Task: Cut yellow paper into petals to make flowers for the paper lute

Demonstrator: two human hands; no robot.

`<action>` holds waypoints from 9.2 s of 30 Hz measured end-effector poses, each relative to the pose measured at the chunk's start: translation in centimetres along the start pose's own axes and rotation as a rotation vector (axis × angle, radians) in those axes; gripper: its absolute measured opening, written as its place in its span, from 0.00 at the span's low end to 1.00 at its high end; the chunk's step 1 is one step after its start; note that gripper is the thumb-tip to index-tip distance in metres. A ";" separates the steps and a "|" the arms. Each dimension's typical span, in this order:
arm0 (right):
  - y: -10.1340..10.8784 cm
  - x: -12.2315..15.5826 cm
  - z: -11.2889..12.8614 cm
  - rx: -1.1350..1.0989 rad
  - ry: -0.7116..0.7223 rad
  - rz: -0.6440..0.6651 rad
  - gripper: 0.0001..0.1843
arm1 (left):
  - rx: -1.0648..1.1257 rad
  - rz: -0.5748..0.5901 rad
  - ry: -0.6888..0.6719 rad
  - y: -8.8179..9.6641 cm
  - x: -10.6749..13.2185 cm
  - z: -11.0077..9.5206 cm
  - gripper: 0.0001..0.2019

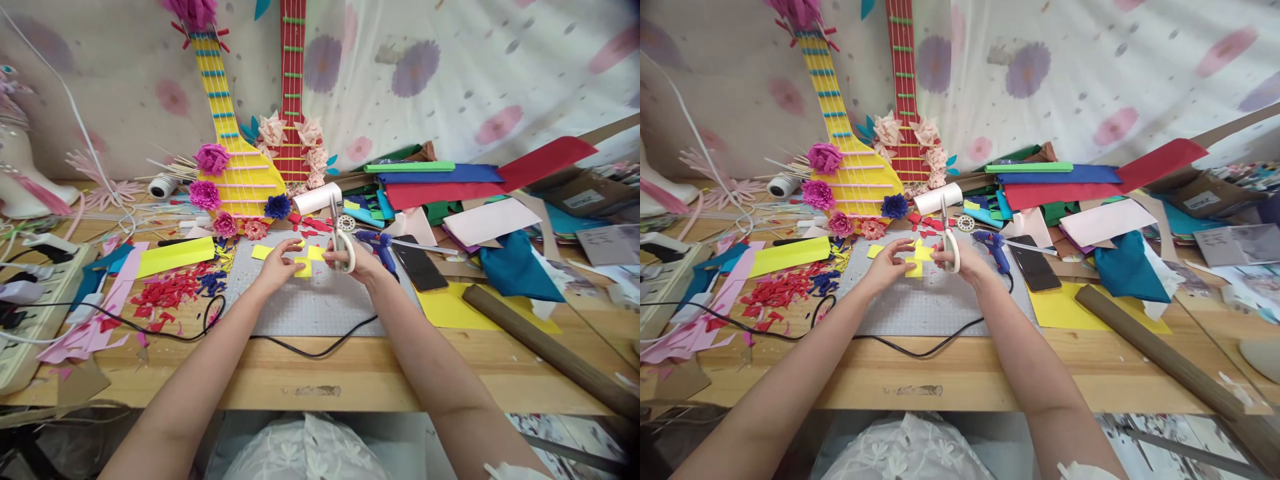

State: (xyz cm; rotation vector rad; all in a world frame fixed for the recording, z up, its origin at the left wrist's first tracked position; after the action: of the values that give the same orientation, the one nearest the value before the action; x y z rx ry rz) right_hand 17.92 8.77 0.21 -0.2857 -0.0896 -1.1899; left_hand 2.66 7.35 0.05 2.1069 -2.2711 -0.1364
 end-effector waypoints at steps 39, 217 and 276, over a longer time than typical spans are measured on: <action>-1.5 -0.8 -0.3 0.171 -0.016 -0.051 0.20 | 0.047 0.054 -0.066 -0.2 0.5 -1.2 0.20; -0.9 -1.2 2.4 0.359 0.162 -0.110 0.18 | 0.430 -0.175 0.336 -0.7 1.0 1.6 0.07; -1.7 1.0 -2.7 0.695 -0.266 0.460 0.27 | 0.883 -0.432 0.506 -0.8 2.1 5.7 0.06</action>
State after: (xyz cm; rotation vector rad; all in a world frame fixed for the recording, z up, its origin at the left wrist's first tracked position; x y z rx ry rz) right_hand 16.51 6.59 -1.85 0.1499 -0.6222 -0.6035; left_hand 2.80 5.42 -5.73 2.5118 -1.6715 1.4405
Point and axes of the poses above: each hand's wrist, its own x-axis away from the middle knuckle, its own y-axis out of the back of the hand, z = x × y, the point moved 8 cm from there along -x, towards the middle knuckle, and after that the axes turned 1 degree about x, right-handed, at the moved point
